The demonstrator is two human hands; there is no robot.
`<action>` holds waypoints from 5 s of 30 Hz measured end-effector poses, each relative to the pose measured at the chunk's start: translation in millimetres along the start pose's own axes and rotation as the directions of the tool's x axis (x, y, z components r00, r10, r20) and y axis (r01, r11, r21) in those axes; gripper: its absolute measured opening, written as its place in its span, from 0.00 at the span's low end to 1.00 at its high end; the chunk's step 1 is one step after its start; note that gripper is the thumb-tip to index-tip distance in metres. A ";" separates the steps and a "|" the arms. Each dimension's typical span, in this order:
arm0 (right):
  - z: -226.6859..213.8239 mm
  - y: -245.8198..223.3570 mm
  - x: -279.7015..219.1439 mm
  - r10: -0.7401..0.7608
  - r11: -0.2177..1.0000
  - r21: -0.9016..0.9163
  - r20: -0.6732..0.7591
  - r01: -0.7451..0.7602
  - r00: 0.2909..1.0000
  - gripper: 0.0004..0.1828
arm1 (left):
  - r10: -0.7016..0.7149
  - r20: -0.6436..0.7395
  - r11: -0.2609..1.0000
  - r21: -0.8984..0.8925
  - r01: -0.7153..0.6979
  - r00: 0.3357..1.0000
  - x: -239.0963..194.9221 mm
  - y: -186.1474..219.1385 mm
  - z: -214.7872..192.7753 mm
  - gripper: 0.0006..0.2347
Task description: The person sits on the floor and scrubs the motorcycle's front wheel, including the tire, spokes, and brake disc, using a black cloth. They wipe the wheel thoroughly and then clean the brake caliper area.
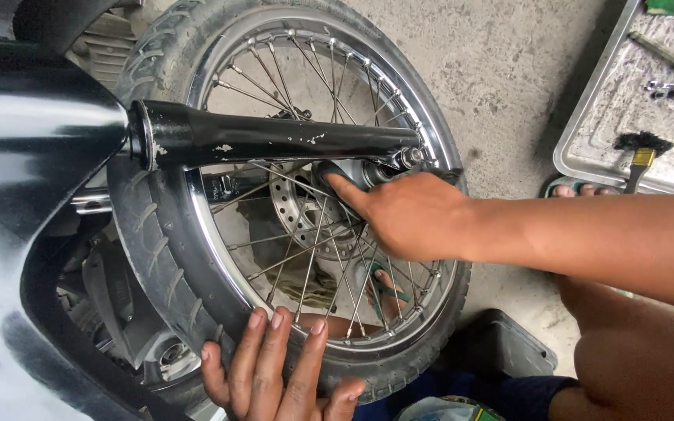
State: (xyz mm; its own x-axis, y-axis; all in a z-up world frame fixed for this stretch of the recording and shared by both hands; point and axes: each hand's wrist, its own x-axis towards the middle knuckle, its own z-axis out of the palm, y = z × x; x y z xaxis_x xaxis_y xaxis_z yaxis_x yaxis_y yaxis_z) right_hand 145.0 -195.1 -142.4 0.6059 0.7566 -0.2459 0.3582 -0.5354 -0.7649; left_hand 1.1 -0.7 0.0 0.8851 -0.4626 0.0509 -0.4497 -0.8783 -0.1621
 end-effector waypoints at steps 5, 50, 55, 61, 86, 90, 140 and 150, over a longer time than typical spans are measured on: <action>2.2 -14.9 -12.5 -0.012 0.986 0.167 0.148 -0.013 0.989 0.57 | -0.002 -0.016 1.000 0.001 0.002 1.000 0.0 -1.5 1.7 0.26; 12.4 141.8 17.5 0.190 0.958 0.216 0.028 -0.191 0.981 0.41 | -0.004 0.007 1.000 -0.004 0.004 1.000 -2.7 -1.3 0.0 0.25; 43.7 111.1 12.8 0.202 0.814 0.505 0.217 -0.287 0.955 0.45 | -0.005 0.007 1.000 -0.011 0.005 1.000 9.9 4.6 -5.0 0.23; 80.8 57.4 -22.9 0.226 0.681 0.634 0.294 -0.366 0.929 0.51 | 0.031 0.025 0.997 -0.078 -0.029 0.999 40.1 17.9 -28.4 0.18; 35.6 -46.8 -78.0 0.018 0.980 -0.119 -0.740 -0.157 0.673 0.13 | -0.020 -0.490 0.878 -0.425 -0.219 0.872 5.8 3.8 -14.9 0.14; 29.5 -62.1 -82.8 0.134 0.975 -0.102 -0.443 -0.198 0.887 0.18 | -0.055 -0.491 0.889 -0.421 -0.181 0.870 7.6 7.2 -18.5 0.12; 32.3 -38.7 -62.5 0.427 0.804 0.583 -0.704 0.118 0.568 0.11 | -0.352 -0.479 0.751 -0.658 -0.063 0.804 12.0 38.1 6.3 0.10; -30.2 -107.8 -119.7 0.722 0.483 0.855 -0.510 0.187 0.467 0.06 | -0.380 -0.450 0.618 -0.774 -0.140 0.808 10.2 32.0 6.8 0.09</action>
State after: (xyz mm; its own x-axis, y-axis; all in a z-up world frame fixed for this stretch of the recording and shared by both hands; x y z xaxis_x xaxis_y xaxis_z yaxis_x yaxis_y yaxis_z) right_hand 55.3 -239.2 -12.5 0.9040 -0.2249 -0.3637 -0.3211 0.2045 -0.9247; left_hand -3.4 -32.7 -11.4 0.8324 -0.0939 0.5462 -0.4945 -0.5709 0.6554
